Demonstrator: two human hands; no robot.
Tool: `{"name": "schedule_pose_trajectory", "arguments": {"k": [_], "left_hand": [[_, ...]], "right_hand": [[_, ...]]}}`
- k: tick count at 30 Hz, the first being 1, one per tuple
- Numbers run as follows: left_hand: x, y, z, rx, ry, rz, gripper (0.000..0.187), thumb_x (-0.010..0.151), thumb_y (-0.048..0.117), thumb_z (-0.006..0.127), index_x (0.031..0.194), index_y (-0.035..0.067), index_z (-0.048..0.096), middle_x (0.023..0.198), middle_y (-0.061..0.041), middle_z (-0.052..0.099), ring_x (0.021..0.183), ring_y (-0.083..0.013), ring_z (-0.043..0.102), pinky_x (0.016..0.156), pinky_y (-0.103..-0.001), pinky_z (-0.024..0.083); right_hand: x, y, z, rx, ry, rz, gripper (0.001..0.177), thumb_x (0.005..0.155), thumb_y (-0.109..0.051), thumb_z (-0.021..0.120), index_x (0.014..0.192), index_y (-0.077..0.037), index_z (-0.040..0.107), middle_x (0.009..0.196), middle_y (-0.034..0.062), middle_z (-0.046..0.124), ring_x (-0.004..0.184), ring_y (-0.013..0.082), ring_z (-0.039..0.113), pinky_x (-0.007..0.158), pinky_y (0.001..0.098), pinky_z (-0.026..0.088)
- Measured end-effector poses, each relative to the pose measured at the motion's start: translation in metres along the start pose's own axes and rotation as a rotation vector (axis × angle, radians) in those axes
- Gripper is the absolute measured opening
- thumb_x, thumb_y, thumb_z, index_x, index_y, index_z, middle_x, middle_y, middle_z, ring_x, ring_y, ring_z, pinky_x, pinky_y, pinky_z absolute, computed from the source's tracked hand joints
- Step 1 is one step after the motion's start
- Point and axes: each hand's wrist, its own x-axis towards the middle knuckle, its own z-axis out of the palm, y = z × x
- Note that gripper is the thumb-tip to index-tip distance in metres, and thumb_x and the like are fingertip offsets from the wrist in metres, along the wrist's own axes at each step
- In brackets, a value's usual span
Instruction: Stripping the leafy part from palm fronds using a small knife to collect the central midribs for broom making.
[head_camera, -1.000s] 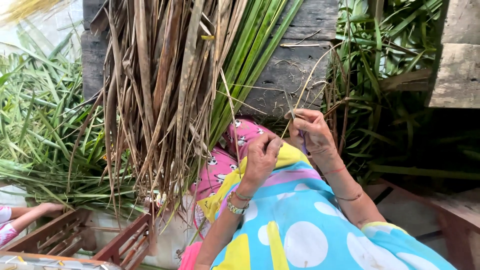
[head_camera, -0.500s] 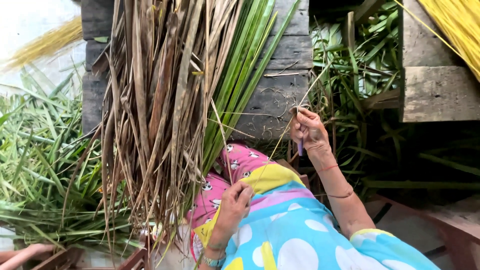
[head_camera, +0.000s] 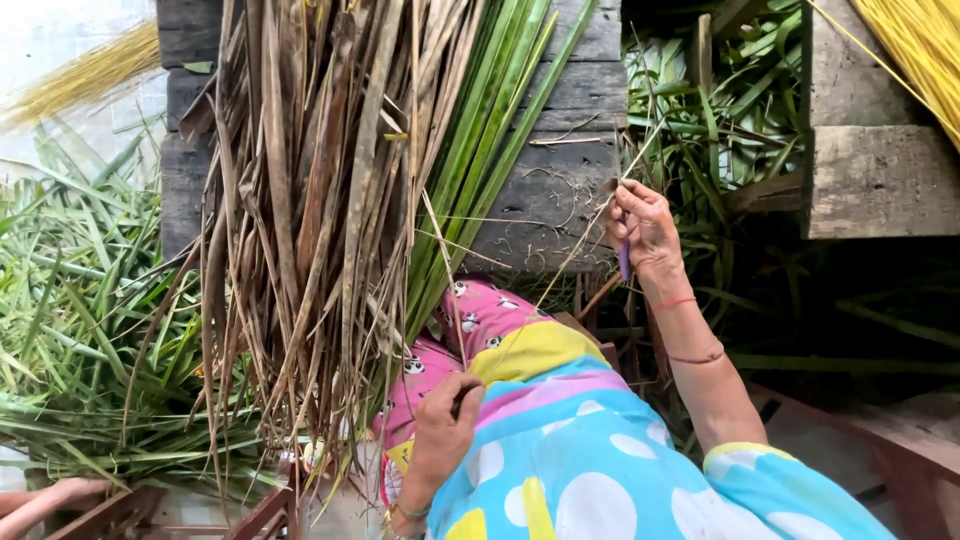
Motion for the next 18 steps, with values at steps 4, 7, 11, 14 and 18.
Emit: {"name": "schedule_pose_trajectory", "arguments": {"k": [4,7,11,14,18], "left_hand": [[0.025,-0.013,0.02,0.163,0.111,0.225,0.013,0.101,0.01,0.054,0.095,0.004,0.064,0.084,-0.009,0.065,0.073,-0.0203,0.06,0.064,-0.035,0.046],[0.049,-0.013,0.037,0.088,0.193,0.213,0.015,0.104,0.016,0.057,0.095,0.011,0.068,0.077,-0.008,0.064,0.072,-0.0266,0.068,0.072,-0.037,0.057],[0.069,-0.003,0.048,0.01,0.179,0.108,0.016,0.103,0.016,0.058,0.096,0.008,0.07,0.081,-0.014,0.071,0.078,-0.0303,0.071,0.075,-0.043,0.056],[0.07,0.016,0.045,-0.054,0.134,0.004,0.024,0.103,0.014,0.052,0.096,0.006,0.073,0.078,-0.014,0.073,0.074,-0.027,0.07,0.072,-0.043,0.056],[0.068,0.022,0.045,-0.052,0.149,-0.022,0.021,0.103,0.021,0.056,0.097,0.01,0.073,0.077,-0.014,0.072,0.075,-0.0283,0.07,0.073,-0.046,0.056]], "right_hand": [[-0.051,-0.019,0.068,-0.371,-0.058,-0.012,0.034,0.092,-0.013,0.062,0.125,-0.004,0.067,0.059,-0.0036,0.057,0.038,0.0034,0.046,0.032,0.0182,0.034],[-0.084,0.031,0.072,-0.275,-0.234,0.015,0.03,0.089,-0.007,0.066,0.119,-0.002,0.066,0.05,0.0183,0.053,0.025,0.0191,0.046,0.022,0.0297,0.033],[-0.123,0.065,0.093,-0.328,-0.352,0.112,0.044,0.081,0.002,0.07,0.125,0.005,0.066,0.054,0.015,0.061,0.032,0.0126,0.05,0.026,0.0228,0.036],[-0.126,0.082,0.093,-0.179,-0.378,0.109,0.036,0.084,0.006,0.067,0.119,0.012,0.064,0.05,0.0167,0.055,0.027,0.015,0.044,0.023,0.0221,0.033],[-0.123,0.079,0.095,-0.167,-0.346,0.11,0.023,0.082,0.01,0.069,0.104,0.014,0.067,0.046,0.0152,0.05,0.027,0.0123,0.038,0.023,0.0232,0.035]]}}
